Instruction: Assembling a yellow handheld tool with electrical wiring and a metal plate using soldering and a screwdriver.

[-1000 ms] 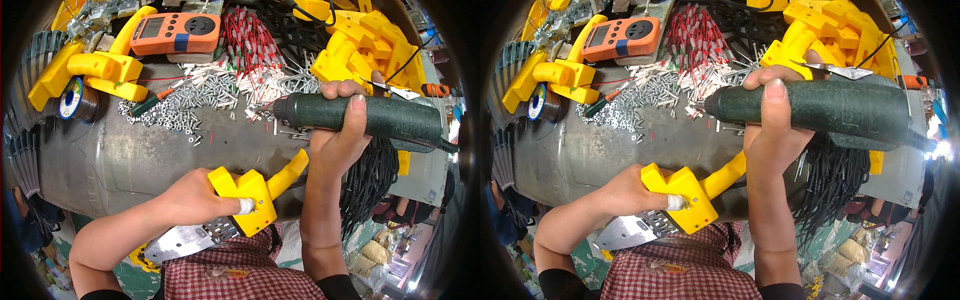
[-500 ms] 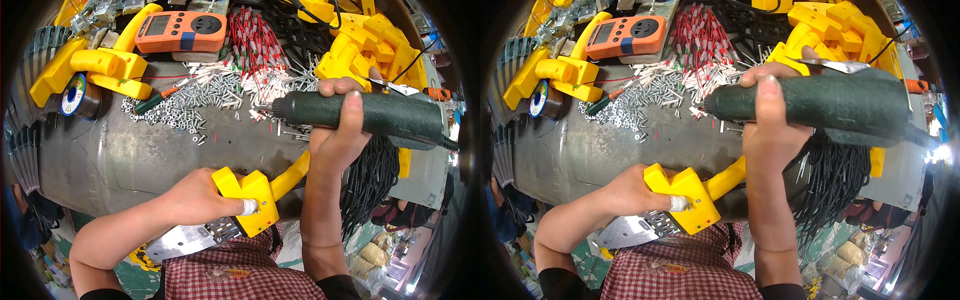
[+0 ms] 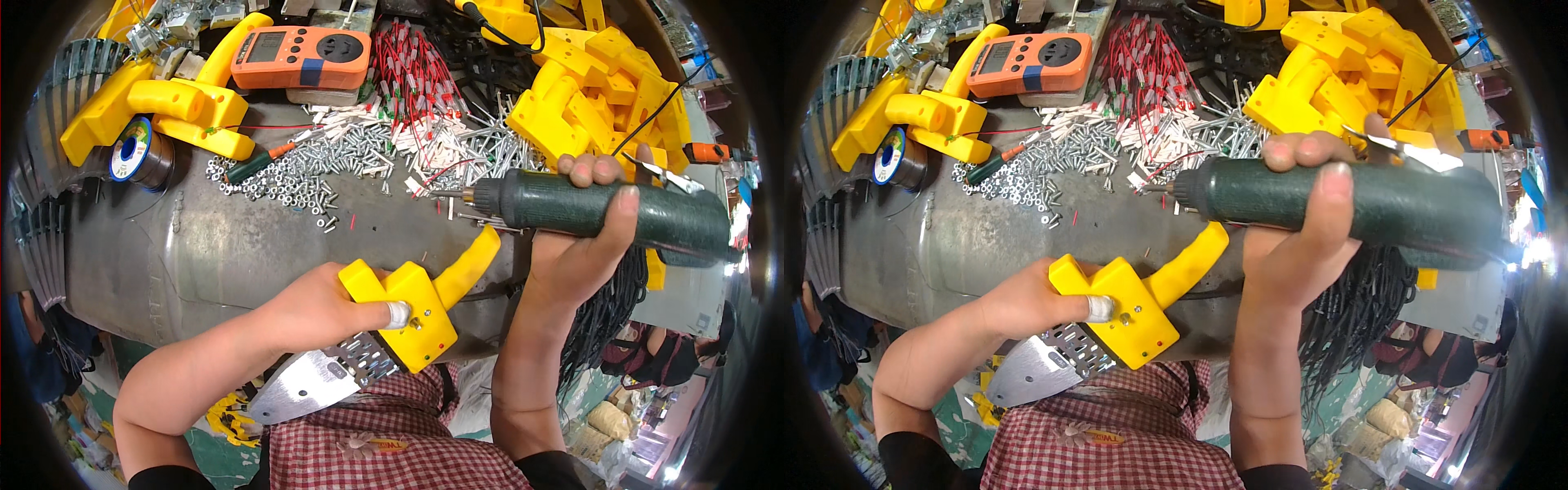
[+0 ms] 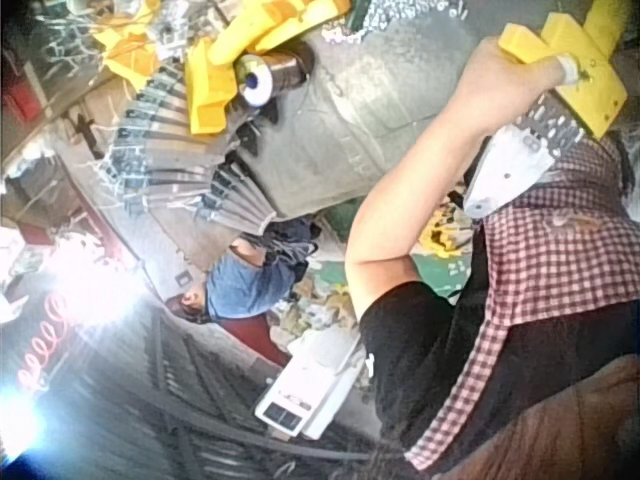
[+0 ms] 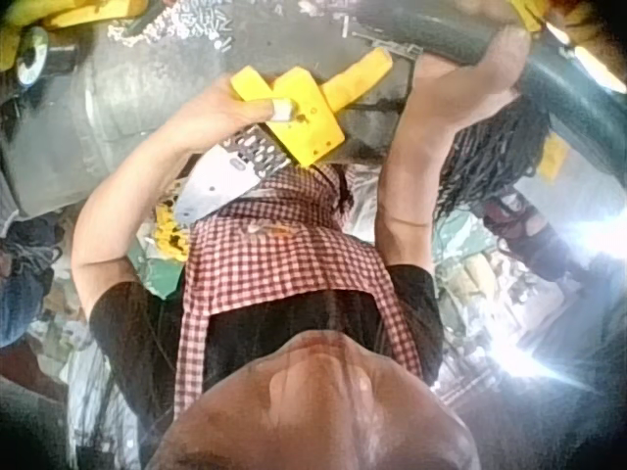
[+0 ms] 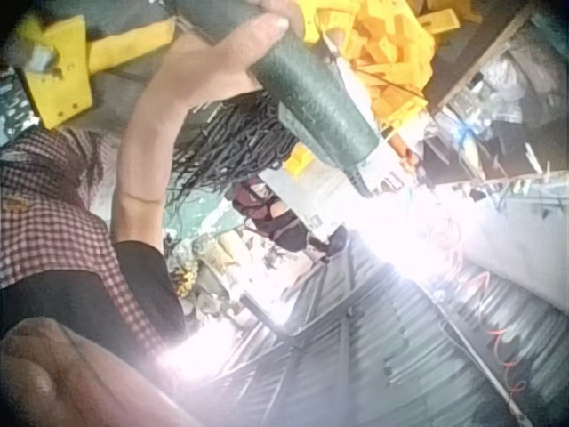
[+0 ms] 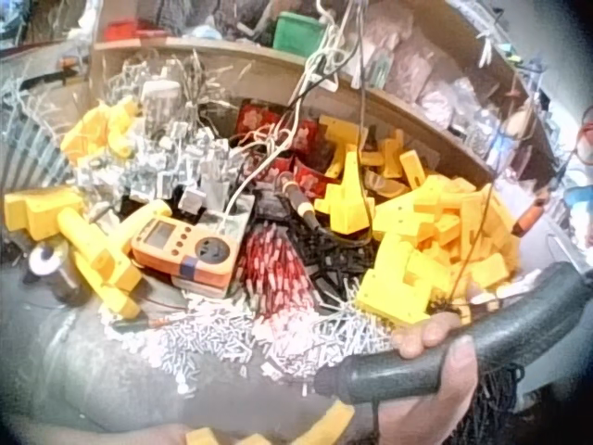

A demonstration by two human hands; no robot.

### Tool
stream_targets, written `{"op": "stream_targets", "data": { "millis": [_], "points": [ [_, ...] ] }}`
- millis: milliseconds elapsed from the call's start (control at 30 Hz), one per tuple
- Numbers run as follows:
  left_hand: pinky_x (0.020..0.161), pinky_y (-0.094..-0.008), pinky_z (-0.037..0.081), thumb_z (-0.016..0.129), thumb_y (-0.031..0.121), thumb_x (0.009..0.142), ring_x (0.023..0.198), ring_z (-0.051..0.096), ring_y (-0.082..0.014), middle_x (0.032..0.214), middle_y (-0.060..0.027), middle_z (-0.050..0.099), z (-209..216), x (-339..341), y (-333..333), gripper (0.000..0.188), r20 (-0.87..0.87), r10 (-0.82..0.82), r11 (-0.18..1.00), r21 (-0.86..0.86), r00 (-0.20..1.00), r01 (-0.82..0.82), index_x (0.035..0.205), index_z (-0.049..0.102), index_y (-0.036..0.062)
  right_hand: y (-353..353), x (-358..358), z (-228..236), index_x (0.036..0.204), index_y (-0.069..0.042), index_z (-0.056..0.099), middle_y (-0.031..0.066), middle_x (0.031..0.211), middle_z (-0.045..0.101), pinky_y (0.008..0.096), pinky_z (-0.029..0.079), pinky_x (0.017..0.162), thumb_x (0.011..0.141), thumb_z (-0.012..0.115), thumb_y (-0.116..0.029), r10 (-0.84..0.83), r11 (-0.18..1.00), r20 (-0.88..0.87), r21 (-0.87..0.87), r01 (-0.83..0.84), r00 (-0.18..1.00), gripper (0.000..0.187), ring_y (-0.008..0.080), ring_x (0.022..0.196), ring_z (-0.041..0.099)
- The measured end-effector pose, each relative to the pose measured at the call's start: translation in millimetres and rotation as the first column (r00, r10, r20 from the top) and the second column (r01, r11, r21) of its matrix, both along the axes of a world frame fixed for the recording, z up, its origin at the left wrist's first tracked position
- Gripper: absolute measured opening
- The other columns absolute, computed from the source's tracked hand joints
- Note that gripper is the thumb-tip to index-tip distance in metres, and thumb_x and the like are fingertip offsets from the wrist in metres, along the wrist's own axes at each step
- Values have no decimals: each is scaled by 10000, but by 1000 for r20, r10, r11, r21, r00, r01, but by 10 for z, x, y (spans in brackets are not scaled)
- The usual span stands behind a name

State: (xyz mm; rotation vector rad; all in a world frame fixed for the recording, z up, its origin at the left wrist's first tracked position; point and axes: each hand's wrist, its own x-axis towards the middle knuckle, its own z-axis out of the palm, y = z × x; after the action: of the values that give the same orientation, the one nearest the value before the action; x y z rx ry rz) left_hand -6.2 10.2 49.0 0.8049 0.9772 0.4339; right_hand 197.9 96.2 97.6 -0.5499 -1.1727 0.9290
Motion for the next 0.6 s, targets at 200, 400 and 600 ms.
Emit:
{"op": "stream_targets", "data": {
  "millis": [200,400,600],
  "points": [
    [858,-294,451,714,290,775,940,602,-151,1021,-88,661,-78,3,-10,487,-33,33,999,4,999,-33,1140,600,-12,-35,57,-22,1322,-13,287,110,866,537,366,454,788,844,513,-117,-113,993,18,39,112,993,539,217,774,529],
    [828,-306,469,699,264,788,926,613,-168,998,-92,658,-89,66,-39,452,77,201,975,-110,977,-192,1122,589,-21,-211,194,126,1358,-51,284,79,912,514,390,413,853,875,509,-245,-94,994,23,65,92,995,568,190,811,499],
    [723,-313,537,675,210,807,824,652,-173,978,-110,660,-2,90,-11,394,154,352,915,-266,923,-305,1095,570,-37,-464,271,295,1152,-62,417,15,852,398,304,339,845,856,593,-316,211,975,-145,-34,-218,967,428,130,805,403]
  ]
}}
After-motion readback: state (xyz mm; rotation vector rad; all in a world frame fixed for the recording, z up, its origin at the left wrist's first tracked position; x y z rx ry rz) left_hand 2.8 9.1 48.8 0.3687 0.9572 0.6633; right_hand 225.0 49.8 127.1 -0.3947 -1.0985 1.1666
